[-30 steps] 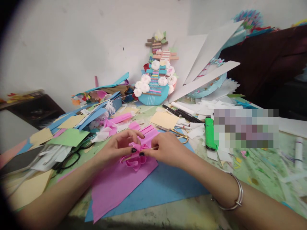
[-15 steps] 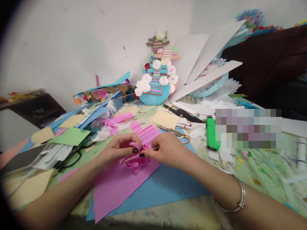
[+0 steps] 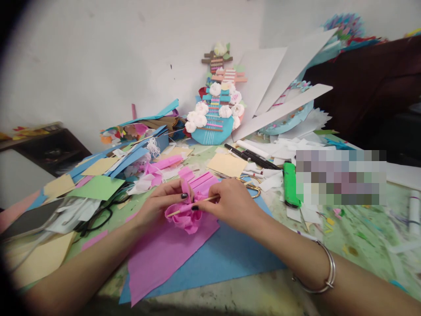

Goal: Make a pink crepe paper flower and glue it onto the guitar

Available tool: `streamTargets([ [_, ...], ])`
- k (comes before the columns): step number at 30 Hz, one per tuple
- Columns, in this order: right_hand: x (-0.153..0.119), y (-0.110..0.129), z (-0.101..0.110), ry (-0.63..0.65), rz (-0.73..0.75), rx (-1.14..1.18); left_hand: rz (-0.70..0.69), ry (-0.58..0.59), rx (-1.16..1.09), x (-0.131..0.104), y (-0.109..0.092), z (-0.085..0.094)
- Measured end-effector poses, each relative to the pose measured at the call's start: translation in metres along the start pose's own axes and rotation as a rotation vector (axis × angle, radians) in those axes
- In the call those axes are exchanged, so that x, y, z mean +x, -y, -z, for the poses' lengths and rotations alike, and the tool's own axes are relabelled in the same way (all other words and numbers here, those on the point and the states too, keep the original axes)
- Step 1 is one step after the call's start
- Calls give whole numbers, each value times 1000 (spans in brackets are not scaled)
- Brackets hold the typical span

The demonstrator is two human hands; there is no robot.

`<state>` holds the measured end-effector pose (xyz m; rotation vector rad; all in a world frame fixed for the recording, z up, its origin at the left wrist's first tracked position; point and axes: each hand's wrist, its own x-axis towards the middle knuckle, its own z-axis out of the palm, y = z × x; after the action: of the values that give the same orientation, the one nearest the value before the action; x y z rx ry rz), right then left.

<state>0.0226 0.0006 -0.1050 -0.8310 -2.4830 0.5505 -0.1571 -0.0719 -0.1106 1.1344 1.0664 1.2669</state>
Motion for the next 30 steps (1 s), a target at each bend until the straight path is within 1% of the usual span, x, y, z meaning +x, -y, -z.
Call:
streamTargets([
  [3,-1,2,1,-12,3,25,18,-10,-21,0,-1,-1],
  [9,0,3,0,-11,-31,64,9,-6,-19,-1,-1,-1],
  [17,0,3,1,8,-43,49,-5,12,-22,-1,1,-2],
  [27,-1,3,0,-1,-46,33,-22,13,-44,1,4,-1],
  [30,0,2,1,26,-54,33,-25,13,-43,1,5,-1],
])
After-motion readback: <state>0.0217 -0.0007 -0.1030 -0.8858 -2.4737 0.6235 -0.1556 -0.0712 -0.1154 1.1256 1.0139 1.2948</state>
